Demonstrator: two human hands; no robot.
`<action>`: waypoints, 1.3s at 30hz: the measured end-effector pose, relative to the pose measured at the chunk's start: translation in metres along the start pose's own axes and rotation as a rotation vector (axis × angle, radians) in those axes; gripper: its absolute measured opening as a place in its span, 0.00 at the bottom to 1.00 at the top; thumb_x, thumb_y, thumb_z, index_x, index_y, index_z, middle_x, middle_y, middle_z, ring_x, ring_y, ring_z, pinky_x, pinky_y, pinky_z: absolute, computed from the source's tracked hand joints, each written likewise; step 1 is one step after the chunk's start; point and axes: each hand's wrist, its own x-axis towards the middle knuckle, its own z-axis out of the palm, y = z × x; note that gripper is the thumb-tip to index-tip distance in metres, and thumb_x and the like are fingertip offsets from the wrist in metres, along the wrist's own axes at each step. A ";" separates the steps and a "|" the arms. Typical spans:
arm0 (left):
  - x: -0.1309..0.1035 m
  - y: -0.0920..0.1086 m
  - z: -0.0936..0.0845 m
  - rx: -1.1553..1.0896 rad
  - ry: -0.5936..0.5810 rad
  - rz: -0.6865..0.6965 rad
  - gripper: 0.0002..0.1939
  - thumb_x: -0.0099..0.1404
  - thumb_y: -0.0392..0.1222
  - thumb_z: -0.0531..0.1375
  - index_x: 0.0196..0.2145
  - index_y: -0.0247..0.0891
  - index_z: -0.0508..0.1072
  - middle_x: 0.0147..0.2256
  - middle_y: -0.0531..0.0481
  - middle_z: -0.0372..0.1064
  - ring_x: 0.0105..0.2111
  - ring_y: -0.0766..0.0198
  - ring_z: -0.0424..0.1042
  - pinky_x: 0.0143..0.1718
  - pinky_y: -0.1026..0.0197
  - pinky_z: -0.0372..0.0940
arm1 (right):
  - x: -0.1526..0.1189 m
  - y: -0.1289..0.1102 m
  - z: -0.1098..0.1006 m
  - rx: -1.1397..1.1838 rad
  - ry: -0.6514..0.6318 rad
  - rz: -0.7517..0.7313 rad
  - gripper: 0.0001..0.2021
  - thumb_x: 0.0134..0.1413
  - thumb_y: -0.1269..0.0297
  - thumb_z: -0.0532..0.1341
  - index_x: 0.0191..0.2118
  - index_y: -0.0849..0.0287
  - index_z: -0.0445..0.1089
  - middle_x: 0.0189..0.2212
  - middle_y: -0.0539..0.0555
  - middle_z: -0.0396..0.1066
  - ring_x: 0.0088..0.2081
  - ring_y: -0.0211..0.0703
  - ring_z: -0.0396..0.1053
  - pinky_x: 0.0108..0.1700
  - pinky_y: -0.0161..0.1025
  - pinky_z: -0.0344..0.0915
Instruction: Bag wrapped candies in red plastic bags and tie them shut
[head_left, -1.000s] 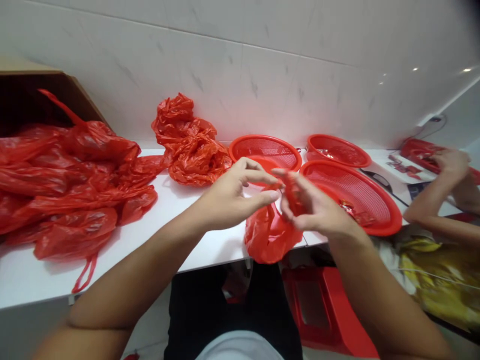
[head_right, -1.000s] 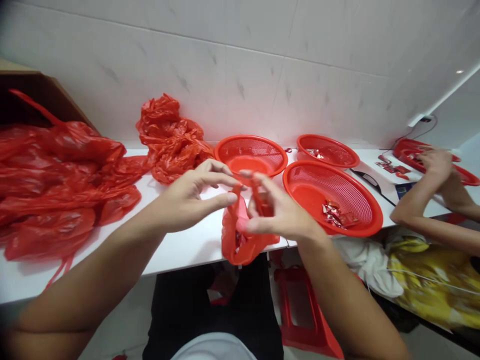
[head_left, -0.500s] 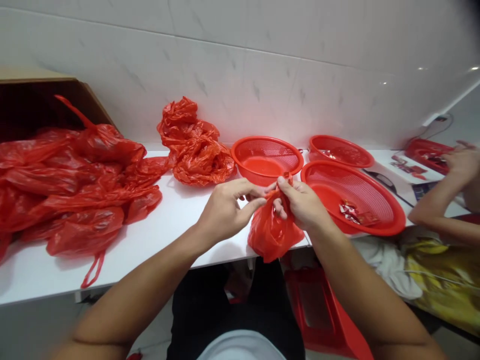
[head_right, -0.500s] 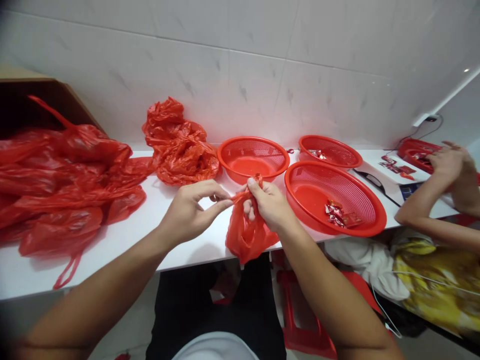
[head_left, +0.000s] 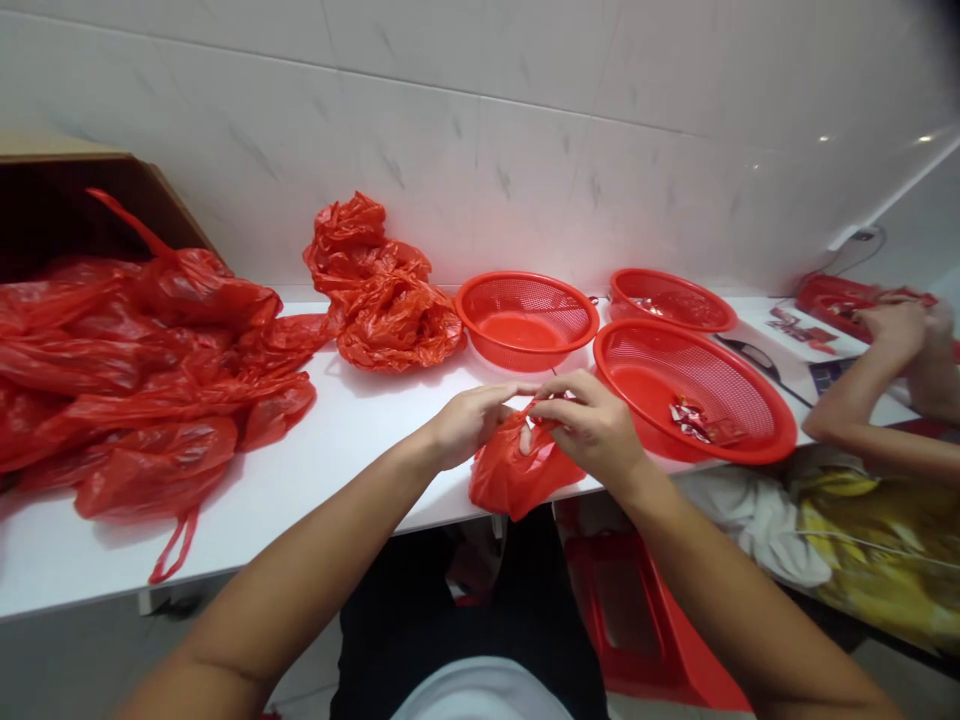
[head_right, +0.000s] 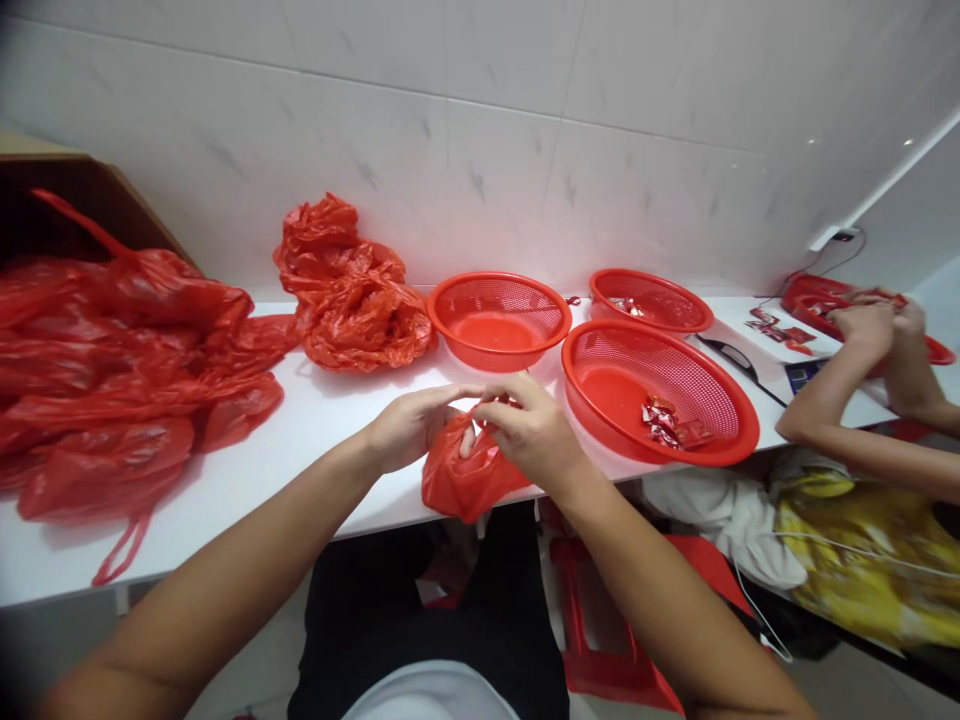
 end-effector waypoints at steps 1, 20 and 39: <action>0.002 -0.002 -0.001 -0.022 -0.005 -0.018 0.25 0.69 0.60 0.60 0.44 0.32 0.79 0.26 0.45 0.75 0.28 0.58 0.76 0.36 0.56 0.70 | -0.001 0.001 0.005 0.003 0.010 -0.027 0.12 0.65 0.70 0.62 0.39 0.47 0.83 0.41 0.56 0.78 0.43 0.46 0.75 0.46 0.45 0.74; -0.038 -0.056 -0.030 1.038 0.296 0.239 0.59 0.50 0.55 0.77 0.72 0.43 0.56 0.67 0.35 0.64 0.61 0.42 0.71 0.59 0.46 0.70 | -0.072 0.022 0.060 0.466 -0.285 0.438 0.16 0.75 0.55 0.54 0.39 0.56 0.74 0.57 0.61 0.74 0.60 0.51 0.71 0.63 0.49 0.66; -0.151 0.142 -0.184 1.622 1.415 -0.092 0.34 0.40 0.63 0.75 0.41 0.43 0.77 0.46 0.38 0.77 0.63 0.24 0.62 0.61 0.26 0.57 | -0.123 0.027 0.108 -0.307 -0.186 0.334 0.09 0.67 0.63 0.61 0.47 0.58 0.75 0.58 0.66 0.70 0.58 0.63 0.66 0.60 0.62 0.69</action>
